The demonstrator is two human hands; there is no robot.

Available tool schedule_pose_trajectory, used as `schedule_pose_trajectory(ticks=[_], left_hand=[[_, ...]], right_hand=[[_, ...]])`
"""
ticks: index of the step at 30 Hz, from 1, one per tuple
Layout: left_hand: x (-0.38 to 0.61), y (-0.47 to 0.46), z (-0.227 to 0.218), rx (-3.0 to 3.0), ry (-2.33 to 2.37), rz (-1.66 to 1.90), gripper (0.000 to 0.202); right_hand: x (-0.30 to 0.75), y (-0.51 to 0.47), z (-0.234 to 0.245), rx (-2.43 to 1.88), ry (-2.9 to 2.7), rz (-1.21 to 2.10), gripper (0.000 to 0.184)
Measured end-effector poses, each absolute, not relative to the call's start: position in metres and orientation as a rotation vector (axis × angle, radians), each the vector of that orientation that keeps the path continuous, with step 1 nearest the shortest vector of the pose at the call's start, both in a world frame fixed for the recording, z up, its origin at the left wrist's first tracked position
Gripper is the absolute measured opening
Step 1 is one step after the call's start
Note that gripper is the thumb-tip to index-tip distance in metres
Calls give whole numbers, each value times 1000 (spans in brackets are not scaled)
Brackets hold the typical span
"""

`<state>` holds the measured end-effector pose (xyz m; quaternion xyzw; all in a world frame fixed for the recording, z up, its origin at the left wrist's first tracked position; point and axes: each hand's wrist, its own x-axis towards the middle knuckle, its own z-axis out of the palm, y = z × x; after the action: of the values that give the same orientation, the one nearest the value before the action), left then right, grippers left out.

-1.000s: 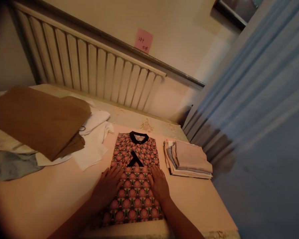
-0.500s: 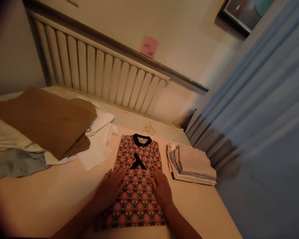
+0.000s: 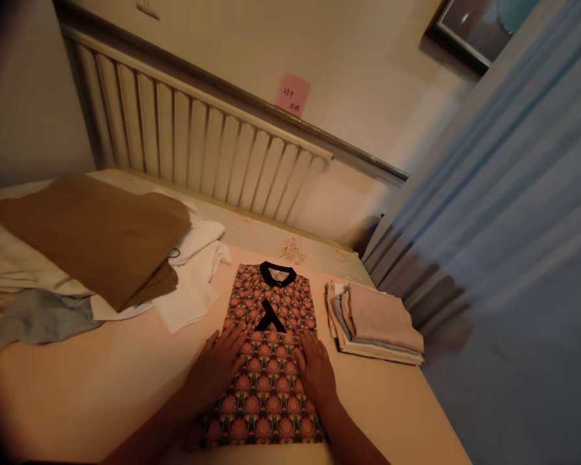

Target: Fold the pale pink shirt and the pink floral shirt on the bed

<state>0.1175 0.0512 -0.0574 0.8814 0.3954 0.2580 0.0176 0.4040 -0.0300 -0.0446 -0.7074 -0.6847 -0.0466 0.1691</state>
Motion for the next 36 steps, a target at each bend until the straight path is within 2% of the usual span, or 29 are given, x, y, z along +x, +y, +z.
schedule_pose_trajectory(ticks=[36], left_hand=[[118,49,-54,2731,1247,754,41]], right_hand=[[402,-30,-43,-2032,-1923,-106,48]])
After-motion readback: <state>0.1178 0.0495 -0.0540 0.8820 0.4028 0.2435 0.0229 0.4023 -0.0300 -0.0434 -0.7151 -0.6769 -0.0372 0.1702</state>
